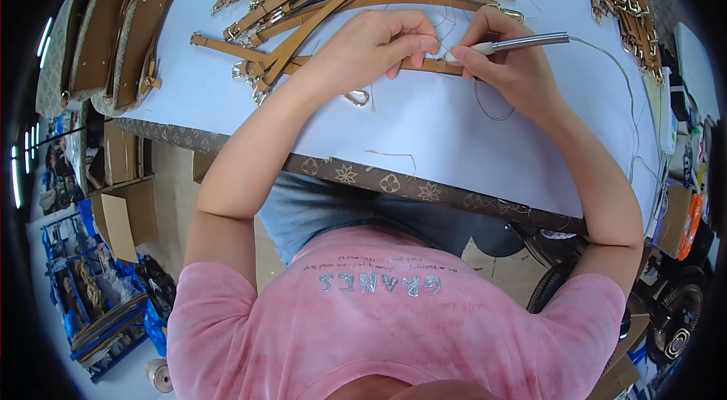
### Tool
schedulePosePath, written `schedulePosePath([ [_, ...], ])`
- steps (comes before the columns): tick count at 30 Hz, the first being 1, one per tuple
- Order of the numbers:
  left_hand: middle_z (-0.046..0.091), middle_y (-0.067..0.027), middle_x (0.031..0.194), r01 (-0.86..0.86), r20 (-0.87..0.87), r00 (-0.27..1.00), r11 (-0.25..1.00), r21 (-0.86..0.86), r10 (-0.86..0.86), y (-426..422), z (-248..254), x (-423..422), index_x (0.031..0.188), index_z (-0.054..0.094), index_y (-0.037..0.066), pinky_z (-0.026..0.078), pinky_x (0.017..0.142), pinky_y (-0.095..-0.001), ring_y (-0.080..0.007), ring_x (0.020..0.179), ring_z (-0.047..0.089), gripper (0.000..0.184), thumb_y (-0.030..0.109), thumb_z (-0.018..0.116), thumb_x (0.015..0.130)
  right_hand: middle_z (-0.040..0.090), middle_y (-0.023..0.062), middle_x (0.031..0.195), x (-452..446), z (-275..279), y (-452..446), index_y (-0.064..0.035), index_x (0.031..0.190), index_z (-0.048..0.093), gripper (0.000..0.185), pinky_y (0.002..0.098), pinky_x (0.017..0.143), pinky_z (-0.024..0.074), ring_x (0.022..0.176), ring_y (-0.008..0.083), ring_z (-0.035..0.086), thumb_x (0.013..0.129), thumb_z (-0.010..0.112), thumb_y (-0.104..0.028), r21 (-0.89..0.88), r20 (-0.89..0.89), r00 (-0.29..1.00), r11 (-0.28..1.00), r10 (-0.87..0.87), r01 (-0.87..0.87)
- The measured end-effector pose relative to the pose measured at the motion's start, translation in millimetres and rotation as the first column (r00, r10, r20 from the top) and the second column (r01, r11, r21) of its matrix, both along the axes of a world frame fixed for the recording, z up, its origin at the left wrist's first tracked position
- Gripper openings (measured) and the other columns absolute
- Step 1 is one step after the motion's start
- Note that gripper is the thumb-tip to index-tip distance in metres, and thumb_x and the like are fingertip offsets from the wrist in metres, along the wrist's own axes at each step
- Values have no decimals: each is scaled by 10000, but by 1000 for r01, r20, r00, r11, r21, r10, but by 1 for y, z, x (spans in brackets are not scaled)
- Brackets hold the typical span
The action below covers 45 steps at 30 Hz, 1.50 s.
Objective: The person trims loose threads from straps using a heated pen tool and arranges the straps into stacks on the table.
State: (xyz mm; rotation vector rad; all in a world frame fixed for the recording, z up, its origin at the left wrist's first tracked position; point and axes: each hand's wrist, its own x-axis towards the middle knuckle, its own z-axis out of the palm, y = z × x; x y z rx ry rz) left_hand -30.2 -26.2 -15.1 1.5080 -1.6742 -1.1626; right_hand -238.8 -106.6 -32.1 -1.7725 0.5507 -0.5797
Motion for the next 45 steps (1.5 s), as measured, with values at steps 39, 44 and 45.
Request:
schedulePosePath([
  [39, 639, -45, 978, 303, 713, 593, 717, -628, 374, 71, 8, 117, 893, 703, 68, 457, 824, -322, -223, 970, 551, 113, 137, 677, 807, 449, 1, 824, -6, 12, -10, -105, 810, 404, 187, 437, 1043, 431, 591, 32, 421, 953, 524, -123, 438, 357, 931, 895, -80, -91],
  [44, 646, -51, 900, 153, 530, 814, 791, -592, 239, 64, 25, 93, 901, 710, 61, 451, 826, -343, -224, 961, 536, 113, 144, 663, 841, 461, 40, 823, -11, 26, -12, -67, 839, 430, 139, 303, 804, 569, 631, 57, 454, 961, 490, -94, 430, 437, 895, 895, -88, -122],
  [45, 646, -51, 900, 157, 525, 818, 785, -599, 236, 62, 25, 86, 901, 710, 61, 451, 826, -343, -224, 961, 536, 113, 144, 663, 841, 461, 40, 823, -13, 28, -13, -67, 839, 430, 139, 303, 804, 569, 631, 57, 454, 961, 490, -94, 424, 434, 896, 899, -92, -113],
])
